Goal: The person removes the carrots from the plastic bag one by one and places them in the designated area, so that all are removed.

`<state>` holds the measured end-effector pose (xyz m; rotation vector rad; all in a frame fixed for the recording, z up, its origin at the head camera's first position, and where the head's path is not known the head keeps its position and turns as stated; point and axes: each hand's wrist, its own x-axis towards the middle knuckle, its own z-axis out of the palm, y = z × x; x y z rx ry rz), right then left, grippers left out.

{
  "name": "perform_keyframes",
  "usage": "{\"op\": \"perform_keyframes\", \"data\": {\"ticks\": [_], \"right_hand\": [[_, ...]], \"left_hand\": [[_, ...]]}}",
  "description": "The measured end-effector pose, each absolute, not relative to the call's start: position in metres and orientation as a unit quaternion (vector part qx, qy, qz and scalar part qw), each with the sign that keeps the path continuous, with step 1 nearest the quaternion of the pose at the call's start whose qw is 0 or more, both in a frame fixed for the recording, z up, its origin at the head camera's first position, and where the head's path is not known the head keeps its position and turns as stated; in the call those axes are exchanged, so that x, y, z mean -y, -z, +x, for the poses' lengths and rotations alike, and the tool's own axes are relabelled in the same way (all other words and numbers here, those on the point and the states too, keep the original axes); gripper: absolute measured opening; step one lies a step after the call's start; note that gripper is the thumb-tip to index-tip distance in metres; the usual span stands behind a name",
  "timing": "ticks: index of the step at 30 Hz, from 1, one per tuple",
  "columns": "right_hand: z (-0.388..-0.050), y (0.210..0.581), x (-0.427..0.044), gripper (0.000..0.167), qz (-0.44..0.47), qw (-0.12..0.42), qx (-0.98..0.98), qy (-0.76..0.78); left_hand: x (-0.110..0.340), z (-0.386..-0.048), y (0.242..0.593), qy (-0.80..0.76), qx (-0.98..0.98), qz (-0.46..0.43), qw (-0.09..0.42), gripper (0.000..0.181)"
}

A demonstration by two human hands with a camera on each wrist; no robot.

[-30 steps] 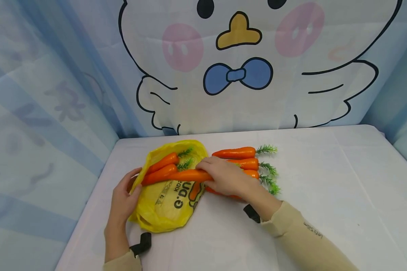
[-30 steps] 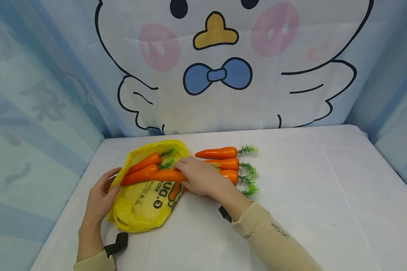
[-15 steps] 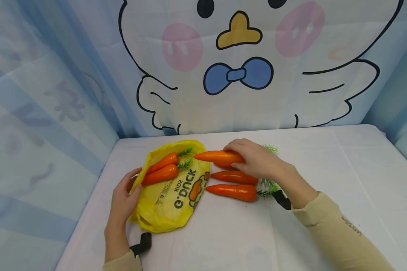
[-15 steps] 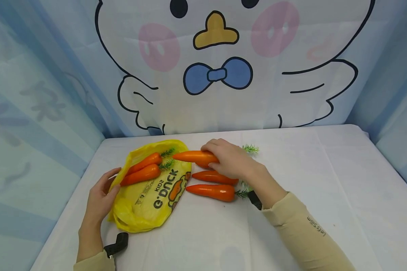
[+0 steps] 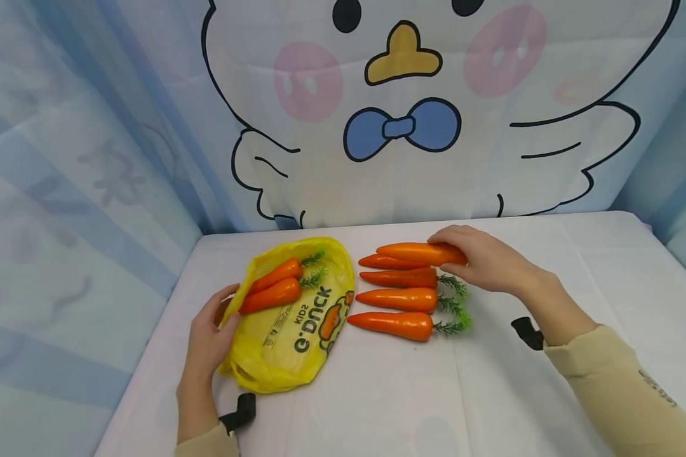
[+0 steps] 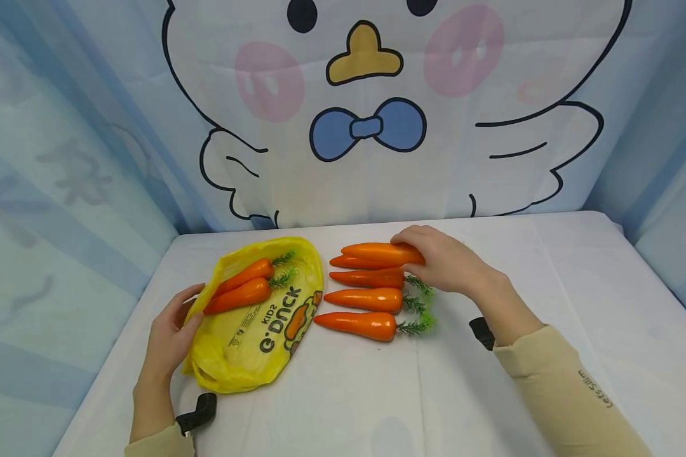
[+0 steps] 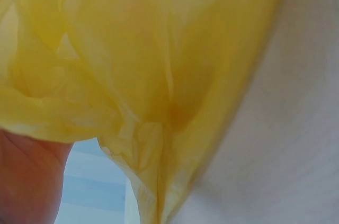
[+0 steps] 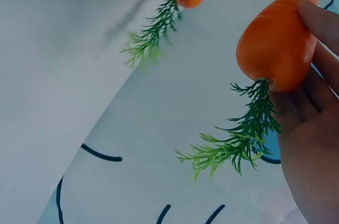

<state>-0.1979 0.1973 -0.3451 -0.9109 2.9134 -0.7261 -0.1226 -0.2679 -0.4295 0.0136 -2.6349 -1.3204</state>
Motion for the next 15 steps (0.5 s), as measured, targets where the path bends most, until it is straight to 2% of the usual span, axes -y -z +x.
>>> {"op": "perform_keyframes", "data": {"ticks": [15], "right_hand": [[-0.197,0.366,-0.258,0.040,-0.263,-0.002,-0.936,0.232]], "left_hand": [[0.268,-0.123,0.429,0.455,0.886,0.010,0.091,0.051]]}}
